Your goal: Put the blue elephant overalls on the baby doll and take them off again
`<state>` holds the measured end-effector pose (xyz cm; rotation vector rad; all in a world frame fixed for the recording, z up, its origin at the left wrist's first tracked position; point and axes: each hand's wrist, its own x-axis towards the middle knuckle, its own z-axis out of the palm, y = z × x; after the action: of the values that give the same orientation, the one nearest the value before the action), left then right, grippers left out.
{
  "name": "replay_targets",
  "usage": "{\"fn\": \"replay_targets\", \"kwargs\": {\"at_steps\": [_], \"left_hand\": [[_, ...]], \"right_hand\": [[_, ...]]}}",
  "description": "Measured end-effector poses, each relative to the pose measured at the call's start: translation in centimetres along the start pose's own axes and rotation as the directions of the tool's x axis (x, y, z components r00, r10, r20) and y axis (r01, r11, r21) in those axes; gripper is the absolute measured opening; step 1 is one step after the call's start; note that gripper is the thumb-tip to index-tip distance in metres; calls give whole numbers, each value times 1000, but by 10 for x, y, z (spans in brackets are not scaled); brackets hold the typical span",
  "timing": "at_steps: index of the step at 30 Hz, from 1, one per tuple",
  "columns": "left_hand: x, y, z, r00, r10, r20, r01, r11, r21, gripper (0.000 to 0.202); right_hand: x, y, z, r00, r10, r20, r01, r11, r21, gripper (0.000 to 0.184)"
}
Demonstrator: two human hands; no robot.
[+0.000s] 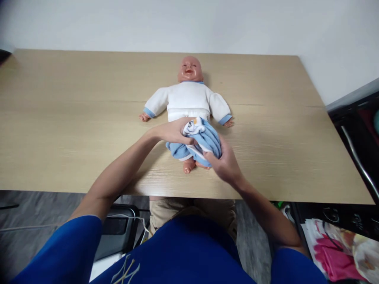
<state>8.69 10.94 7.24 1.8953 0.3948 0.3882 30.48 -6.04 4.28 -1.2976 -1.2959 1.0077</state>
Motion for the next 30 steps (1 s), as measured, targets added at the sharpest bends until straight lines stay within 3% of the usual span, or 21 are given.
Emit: {"fn": "replay_targets", "kwargs": {"at_steps": [4, 7, 10, 19, 26, 30], "left_hand": [[-2, 3, -4, 986, 0, 167, 2, 1000, -16, 53], [-3, 4, -6, 971, -14, 240, 21, 999, -27, 55], [-4, 3, -10, 974, 1, 227, 8, 999, -39, 67], [-6, -4, -12, 979, 17, 203, 23, 981, -195, 89], [0, -5, -13, 978, 12, 206, 22, 987, -158, 78], [0, -7, -12, 980, 23, 199, 12, 984, -175, 85]], "right_hand": [[-43, 4, 22, 990, 96, -100, -92, 995, 44, 51], [-43, 12, 22, 975, 109, -193, -96, 993, 76, 48], [-29, 17, 14, 973, 62, -222, -45, 996, 80, 48], [-23, 6, 8, 996, 89, 28, -91, 994, 65, 52], [-23, 6, 0, 979, 72, 191, -126, 950, 285, 72], [-17, 13, -1, 964, 88, 253, -177, 918, 354, 81]]}}
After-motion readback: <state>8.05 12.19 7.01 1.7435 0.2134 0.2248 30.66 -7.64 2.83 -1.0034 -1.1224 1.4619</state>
